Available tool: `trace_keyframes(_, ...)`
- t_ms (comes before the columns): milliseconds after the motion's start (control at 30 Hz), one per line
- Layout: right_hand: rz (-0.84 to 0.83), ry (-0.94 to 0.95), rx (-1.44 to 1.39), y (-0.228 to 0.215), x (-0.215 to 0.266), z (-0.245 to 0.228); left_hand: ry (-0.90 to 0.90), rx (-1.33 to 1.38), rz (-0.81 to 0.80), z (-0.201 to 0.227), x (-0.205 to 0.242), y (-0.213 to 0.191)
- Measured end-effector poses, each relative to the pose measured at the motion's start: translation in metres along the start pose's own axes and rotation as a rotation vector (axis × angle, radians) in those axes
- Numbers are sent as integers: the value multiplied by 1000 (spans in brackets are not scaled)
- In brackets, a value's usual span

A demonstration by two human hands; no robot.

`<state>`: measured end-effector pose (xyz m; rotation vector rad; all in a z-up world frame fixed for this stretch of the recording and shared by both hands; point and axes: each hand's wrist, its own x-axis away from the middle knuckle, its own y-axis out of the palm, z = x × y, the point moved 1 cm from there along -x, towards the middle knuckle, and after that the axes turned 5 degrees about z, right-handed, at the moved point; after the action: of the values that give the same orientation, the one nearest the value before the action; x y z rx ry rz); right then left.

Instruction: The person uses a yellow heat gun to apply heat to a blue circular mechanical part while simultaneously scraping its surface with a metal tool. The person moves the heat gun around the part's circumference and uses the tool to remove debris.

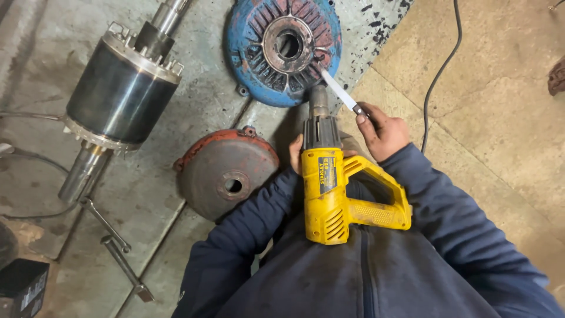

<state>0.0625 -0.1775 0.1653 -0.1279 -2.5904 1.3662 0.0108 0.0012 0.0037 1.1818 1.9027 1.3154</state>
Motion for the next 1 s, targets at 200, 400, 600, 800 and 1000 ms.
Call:
trace_keyframes(200,-30,-5,120,-6,-9,-11,42,-55,60,1,0,-5)
trace_keyframes(400,163,145,-269,25,0,43,14,23,-82,2,1,12)
trace_keyframes(600,216,161,-320,12,4,35,151,-33,63,2,-3,4)
trace_keyframes(800,21,138,-257,8,8,34,66,-55,28,0,0,15)
trace_keyframes(1000,8,-193,164,-30,-4,-29,57,-50,9,1,-3,8)
